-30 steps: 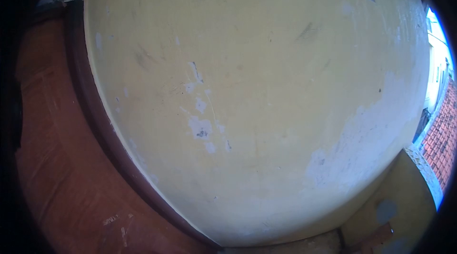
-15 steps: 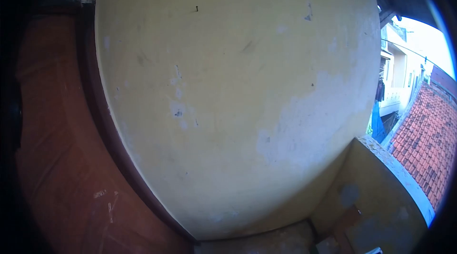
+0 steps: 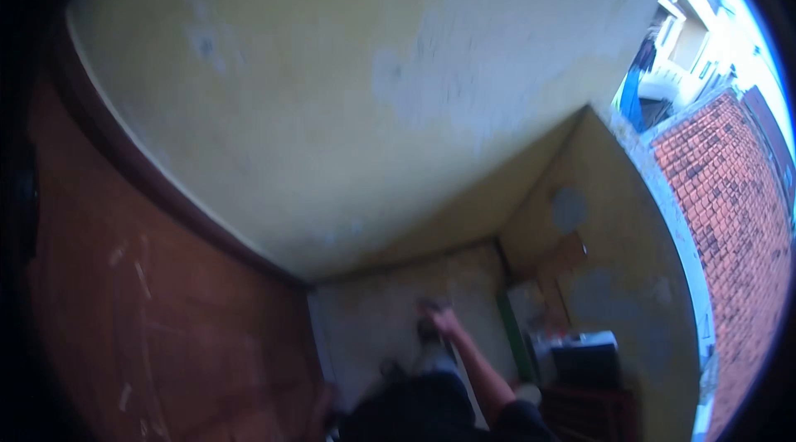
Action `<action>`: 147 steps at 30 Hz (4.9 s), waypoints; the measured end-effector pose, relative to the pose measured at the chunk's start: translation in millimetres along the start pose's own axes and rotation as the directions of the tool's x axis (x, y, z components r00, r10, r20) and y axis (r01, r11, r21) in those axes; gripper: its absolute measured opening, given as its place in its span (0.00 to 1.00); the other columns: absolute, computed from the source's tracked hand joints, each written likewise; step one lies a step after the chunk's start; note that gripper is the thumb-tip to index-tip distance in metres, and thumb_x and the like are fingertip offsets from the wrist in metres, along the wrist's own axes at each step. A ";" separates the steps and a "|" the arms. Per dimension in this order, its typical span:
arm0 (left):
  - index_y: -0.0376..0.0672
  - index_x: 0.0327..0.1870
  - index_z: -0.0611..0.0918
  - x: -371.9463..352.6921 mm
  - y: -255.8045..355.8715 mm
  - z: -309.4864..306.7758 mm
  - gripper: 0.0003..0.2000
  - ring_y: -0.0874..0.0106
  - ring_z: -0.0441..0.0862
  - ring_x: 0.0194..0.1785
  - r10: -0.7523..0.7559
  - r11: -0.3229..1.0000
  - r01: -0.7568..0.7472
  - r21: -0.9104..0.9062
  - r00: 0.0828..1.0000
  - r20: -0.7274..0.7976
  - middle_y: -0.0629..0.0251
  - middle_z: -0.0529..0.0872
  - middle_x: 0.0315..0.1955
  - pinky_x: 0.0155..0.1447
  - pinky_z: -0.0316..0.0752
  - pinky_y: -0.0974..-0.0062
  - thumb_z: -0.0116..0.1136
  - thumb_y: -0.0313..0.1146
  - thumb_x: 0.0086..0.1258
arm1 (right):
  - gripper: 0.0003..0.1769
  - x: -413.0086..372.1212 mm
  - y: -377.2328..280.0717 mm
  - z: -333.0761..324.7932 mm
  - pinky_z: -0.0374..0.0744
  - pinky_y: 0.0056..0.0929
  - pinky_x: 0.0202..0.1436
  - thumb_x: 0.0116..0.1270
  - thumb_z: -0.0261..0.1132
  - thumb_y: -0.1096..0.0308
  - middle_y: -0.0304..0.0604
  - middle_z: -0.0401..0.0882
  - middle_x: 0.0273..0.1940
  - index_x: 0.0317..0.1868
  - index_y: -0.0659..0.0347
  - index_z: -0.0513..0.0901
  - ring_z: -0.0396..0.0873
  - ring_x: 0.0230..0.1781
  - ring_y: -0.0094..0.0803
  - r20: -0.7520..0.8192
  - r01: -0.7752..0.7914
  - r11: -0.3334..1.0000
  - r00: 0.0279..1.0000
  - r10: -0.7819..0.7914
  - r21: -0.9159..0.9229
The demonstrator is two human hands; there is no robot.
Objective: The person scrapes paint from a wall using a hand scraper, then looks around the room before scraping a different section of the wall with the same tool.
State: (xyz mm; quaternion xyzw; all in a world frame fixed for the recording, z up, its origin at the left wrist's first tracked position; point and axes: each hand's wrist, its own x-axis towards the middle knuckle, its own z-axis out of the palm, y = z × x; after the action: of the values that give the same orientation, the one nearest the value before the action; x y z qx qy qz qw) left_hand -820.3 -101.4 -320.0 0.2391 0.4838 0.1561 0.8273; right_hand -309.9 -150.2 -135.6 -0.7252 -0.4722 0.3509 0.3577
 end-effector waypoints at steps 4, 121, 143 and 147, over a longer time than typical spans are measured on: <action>0.50 0.26 0.77 -38.7 -15.2 7.2 0.16 0.80 0.71 0.22 0.098 0.912 0.028 0.409 0.954 -0.284 0.74 0.74 0.19 0.26 0.66 0.78 0.46 0.44 0.76 | 0.24 -6.6 20.1 -23.9 0.73 0.38 0.64 0.72 0.54 0.54 0.53 0.82 0.55 0.57 0.61 0.82 0.78 0.59 0.45 0.048 -0.017 1.000 0.999 0.018 -0.017; 0.40 0.36 0.74 7.4 480.6 420.8 0.09 0.78 0.78 0.24 0.923 0.131 -0.893 0.430 0.268 0.276 0.68 0.81 0.23 0.33 0.72 0.77 0.54 0.36 0.75 | 0.45 148.7 -145.0 -118.6 0.67 0.44 0.71 0.68 0.63 0.42 0.62 0.62 0.67 0.73 0.64 0.57 0.66 0.68 0.54 0.381 0.185 0.959 0.920 -0.093 -0.214; 0.41 0.41 0.70 -73.6 588.8 398.1 0.16 0.86 0.62 0.20 0.931 0.319 -0.895 0.311 0.357 0.072 0.76 0.66 0.18 0.23 0.58 0.82 0.40 0.45 0.82 | 0.26 287.9 -458.2 -54.1 0.73 0.40 0.63 0.75 0.55 0.59 0.57 0.71 0.60 0.65 0.70 0.65 0.75 0.59 0.46 0.023 0.693 0.633 0.668 -0.744 0.345; 0.38 0.45 0.72 -86.9 591.6 391.3 0.16 0.84 0.63 0.22 0.921 0.329 -0.892 0.311 0.376 0.103 0.75 0.66 0.19 0.26 0.59 0.81 0.42 0.44 0.82 | 0.29 304.6 -504.1 -35.9 0.74 0.39 0.64 0.78 0.47 0.51 0.54 0.74 0.58 0.66 0.68 0.65 0.76 0.58 0.41 0.056 0.510 0.531 0.683 -0.728 0.677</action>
State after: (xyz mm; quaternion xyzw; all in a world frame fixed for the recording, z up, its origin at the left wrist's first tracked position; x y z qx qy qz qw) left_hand -535.8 255.5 230.0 0.5892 0.3235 0.5213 0.5259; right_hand -404.5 278.5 258.7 -0.2776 -0.6138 0.4470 0.5885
